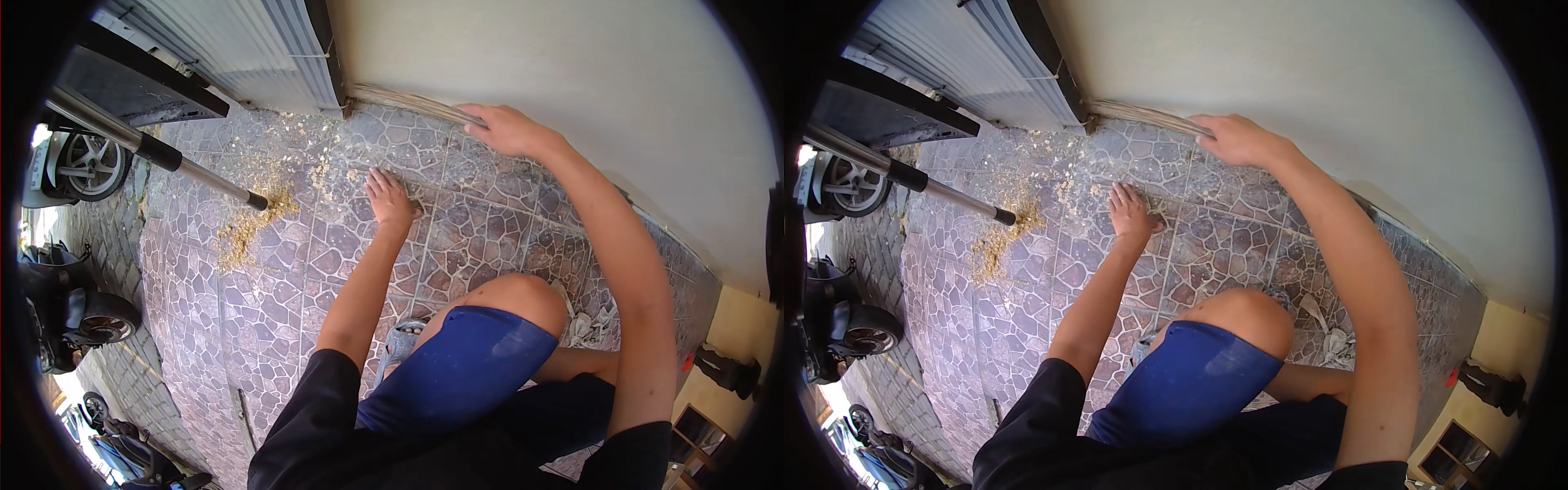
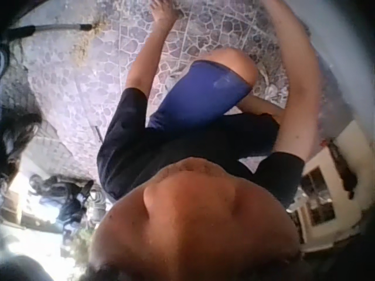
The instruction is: Sweeping wood shavings or wall debris from the edge of a floor and wall using a small hand broom.
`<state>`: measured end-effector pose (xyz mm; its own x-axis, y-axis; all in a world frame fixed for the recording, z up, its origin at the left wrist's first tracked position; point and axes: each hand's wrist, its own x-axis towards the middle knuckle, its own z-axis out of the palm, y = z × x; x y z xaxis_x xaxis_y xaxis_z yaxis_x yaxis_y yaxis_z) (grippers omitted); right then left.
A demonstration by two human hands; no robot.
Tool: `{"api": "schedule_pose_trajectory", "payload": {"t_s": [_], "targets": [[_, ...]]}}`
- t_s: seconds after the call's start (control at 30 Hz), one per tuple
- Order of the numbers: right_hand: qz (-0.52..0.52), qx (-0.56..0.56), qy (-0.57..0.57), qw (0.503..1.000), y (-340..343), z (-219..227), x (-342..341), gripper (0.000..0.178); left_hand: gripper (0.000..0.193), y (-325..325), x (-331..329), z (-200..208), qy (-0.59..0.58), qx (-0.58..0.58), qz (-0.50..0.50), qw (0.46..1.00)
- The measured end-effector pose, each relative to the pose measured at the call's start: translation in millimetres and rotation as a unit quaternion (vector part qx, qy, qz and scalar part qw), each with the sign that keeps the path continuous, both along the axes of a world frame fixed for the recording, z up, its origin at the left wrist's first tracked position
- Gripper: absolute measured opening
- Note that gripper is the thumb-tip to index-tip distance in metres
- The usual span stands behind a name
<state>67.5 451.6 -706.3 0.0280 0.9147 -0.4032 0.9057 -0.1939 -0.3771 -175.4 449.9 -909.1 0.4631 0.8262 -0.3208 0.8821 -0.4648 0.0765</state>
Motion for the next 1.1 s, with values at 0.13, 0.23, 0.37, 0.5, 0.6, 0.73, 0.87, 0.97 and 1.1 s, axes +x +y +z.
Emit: {"api": "schedule_pose_trajectory", "payload": {"t_s": [0.13, 0.23, 0.37, 0.5, 0.6, 0.73, 0.87, 0.97, 1.1], "targets": [[0.008, -0.053, -0.039, 0.998, 71.4, 29.4, -52.3, 0.048, 0.142, 13.9, -0.7, -10.6, 0.069, -0.035, -0.002, 0.997], [-0.024, -0.106, -0.087, 0.990, 101.8, -4.3, -59.8, 0.043, 0.141, 7.4, 21.3, -6.3, 0.047, -0.040, -0.022, 0.998], [-0.016, -0.116, -0.163, 0.980, 129.9, -42.6, -74.0, 0.040, 0.140, 7.2, 23.9, -9.8, 0.059, -0.040, -0.029, 0.997], [0.027, -0.184, -0.196, 0.963, 118.8, -18.4, -77.8, 0.037, 0.133, 15.0, 3.2, -6.3, 0.068, -0.064, -0.010, 0.996], [0.078, -0.124, -0.216, 0.965, 125.1, 3.4, -60.6, 0.036, 0.133, 16.2, 5.6, -4.1, 0.064, -0.058, -0.020, 0.996], [0.054, -0.162, -0.244, 0.955, 147.9, 4.7, -89.0, 0.030, 0.134, 13.5, 22.4, -0.9, 0.066, -0.060, -0.021, 0.996], [0.101, -0.290, -0.281, 0.909, 150.6, 14.4, -89.6, 0.042, 0.134, 12.8, 9.5, -6.7, 0.064, -0.063, -0.012, 0.996], [0.207, -0.168, -0.281, 0.922, 140.3, 27.8, -76.3, 0.039, 0.133, 15.0, 1.1, -4.6, 0.075, -0.074, -0.002, 0.994], [0.110, -0.114, -0.277, 0.948, 148.7, 9.3, -54.2, 0.039, 0.131, 10.0, 24.2, -1.0, 0.056, -0.063, -0.014, 0.996]]}}
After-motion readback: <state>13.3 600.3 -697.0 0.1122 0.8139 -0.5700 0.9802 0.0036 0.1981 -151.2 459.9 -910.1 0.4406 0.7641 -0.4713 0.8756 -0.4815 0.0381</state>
